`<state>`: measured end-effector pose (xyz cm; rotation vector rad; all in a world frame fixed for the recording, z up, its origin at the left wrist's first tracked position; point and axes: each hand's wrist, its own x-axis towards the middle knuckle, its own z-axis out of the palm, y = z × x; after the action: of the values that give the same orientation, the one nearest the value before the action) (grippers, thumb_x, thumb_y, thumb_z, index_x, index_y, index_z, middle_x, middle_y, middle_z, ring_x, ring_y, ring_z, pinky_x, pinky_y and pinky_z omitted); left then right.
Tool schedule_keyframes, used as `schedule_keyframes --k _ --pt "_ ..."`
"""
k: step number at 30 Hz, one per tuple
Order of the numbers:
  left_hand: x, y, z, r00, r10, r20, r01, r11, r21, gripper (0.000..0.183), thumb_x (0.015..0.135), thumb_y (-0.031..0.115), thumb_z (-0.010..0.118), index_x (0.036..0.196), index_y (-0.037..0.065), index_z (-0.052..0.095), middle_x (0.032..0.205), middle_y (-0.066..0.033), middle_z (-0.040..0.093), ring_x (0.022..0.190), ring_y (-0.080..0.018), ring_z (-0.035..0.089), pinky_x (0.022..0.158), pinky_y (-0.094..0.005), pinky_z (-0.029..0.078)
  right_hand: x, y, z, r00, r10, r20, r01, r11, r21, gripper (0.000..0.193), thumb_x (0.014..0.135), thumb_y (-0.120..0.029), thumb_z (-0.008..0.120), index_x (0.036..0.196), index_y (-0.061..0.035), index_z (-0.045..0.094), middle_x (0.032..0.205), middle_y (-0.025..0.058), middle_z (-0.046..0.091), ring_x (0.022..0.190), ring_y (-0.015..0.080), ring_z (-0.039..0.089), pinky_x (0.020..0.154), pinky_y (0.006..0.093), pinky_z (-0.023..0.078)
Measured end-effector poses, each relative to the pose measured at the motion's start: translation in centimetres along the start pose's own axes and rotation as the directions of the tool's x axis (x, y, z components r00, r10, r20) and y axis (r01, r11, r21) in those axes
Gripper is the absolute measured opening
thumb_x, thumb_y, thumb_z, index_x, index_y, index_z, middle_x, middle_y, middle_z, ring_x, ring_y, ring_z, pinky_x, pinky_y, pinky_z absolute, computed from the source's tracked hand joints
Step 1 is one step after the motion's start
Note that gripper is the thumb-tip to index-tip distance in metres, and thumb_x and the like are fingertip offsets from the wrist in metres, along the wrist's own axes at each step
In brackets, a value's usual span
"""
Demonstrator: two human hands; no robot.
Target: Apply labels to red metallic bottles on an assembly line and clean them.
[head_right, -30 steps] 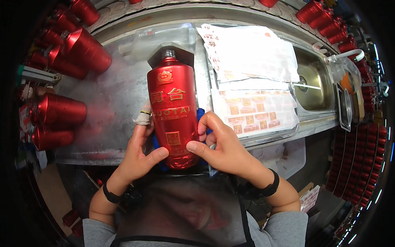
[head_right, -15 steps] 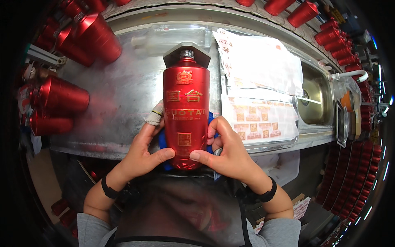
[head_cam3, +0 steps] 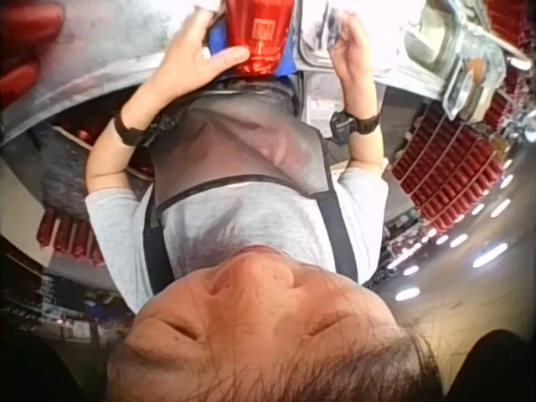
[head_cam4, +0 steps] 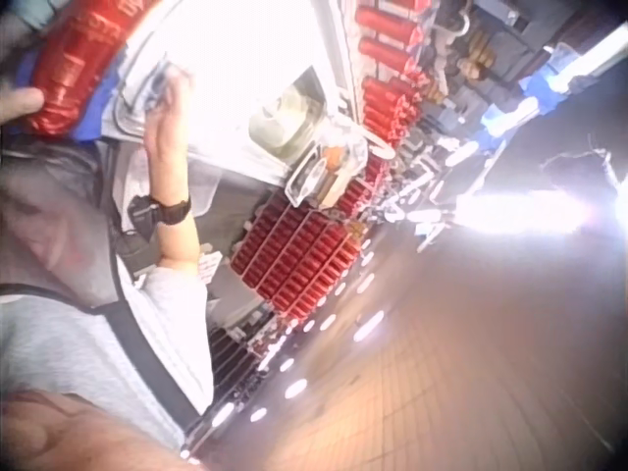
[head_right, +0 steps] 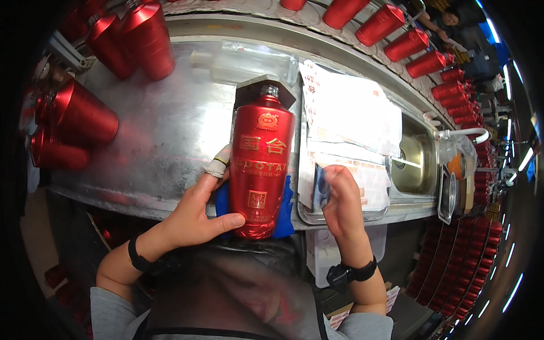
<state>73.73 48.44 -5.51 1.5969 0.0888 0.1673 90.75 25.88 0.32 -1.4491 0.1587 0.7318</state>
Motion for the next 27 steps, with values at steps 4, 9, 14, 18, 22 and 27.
schedule_keyframes --k 4,9,14,18,22,27 --pt "-0.4 0.1 -0.1 0.999 -0.023 -0.03 0.023 1.0 -0.018 0.101 0.083 0.038 0.077 0.153 -0.007 0.019 0.153 -0.0285 0.032 0.14 -0.0417 0.034 0.117 -0.0463 0.026 -4.7 -1.0 6.3 0.913 -0.352 0.206 0.407 0.819 -0.405 0.034 0.081 -0.002 0.074 0.108 -0.0023 0.053 0.093 0.0082 0.062 0.083 0.0159 0.062 0.078 0.0287 0.051" --pt "-0.1 0.0 0.0 0.999 0.012 -0.032 -0.012 1.0 -0.005 0.101 0.083 0.038 0.077 0.154 -0.006 0.019 0.154 -0.0277 0.032 0.14 -0.0425 0.034 0.117 -0.0469 0.024 -4.1 -2.3 8.5 0.465 -0.501 0.729 0.849 0.018 -0.529 0.034 0.073 0.003 0.078 0.104 0.0032 0.064 0.086 0.0163 0.066 0.074 0.0292 0.066 0.067 0.0365 0.054" --pt "-0.2 0.1 -0.2 0.999 0.005 -0.036 -0.005 1.0 -0.006 0.102 0.083 0.039 0.076 0.154 -0.006 0.019 0.153 -0.0276 0.033 0.139 -0.0433 0.034 0.116 -0.0473 0.024 -3.0 -3.8 8.3 0.441 -0.532 0.723 0.857 0.011 -0.514 0.034 0.072 0.007 0.077 0.103 0.0025 0.065 0.085 0.015 0.067 0.071 0.0284 0.066 0.063 0.0356 0.053" --pt "-0.1 0.0 -0.1 1.0 0.005 -0.026 -0.004 0.999 0.041 0.101 0.083 0.04 0.076 0.154 -0.006 0.02 0.152 -0.0275 0.034 0.137 -0.0436 0.036 0.116 -0.0473 0.024 -2.8 -3.5 7.8 0.383 -0.512 0.769 0.884 -0.038 -0.465 0.037 0.067 0.013 0.075 0.101 0.0011 0.065 0.081 0.0124 0.065 0.067 0.0271 0.064 0.058 0.0345 0.051" --pt "-0.3 -0.3 -0.2 0.999 0.028 -0.041 -0.028 1.0 -0.005 0.096 0.086 0.037 0.074 0.154 -0.005 0.021 0.154 -0.0257 0.033 0.139 -0.0413 0.034 0.117 -0.0457 0.023 -3.4 -3.1 7.1 0.204 -0.414 0.887 0.937 -0.181 -0.3 0.032 0.066 0.002 0.076 0.096 -0.003 0.069 0.085 0.0095 0.065 0.067 0.0221 0.06 0.056 0.0328 0.046" --pt "-0.2 -0.7 -0.1 1.0 -0.009 -0.007 0.009 0.997 -0.076 0.084 0.092 0.031 0.066 0.154 -0.005 0.022 0.155 -0.0239 0.033 0.14 -0.0386 0.034 0.117 -0.0445 0.022 -5.6 -2.5 6.0 0.21 -0.31 0.927 0.962 -0.103 -0.252 0.025 0.066 -0.01 0.076 0.09 -0.0061 0.072 0.088 0.0069 0.066 0.07 0.0196 0.058 0.056 0.0309 0.045"
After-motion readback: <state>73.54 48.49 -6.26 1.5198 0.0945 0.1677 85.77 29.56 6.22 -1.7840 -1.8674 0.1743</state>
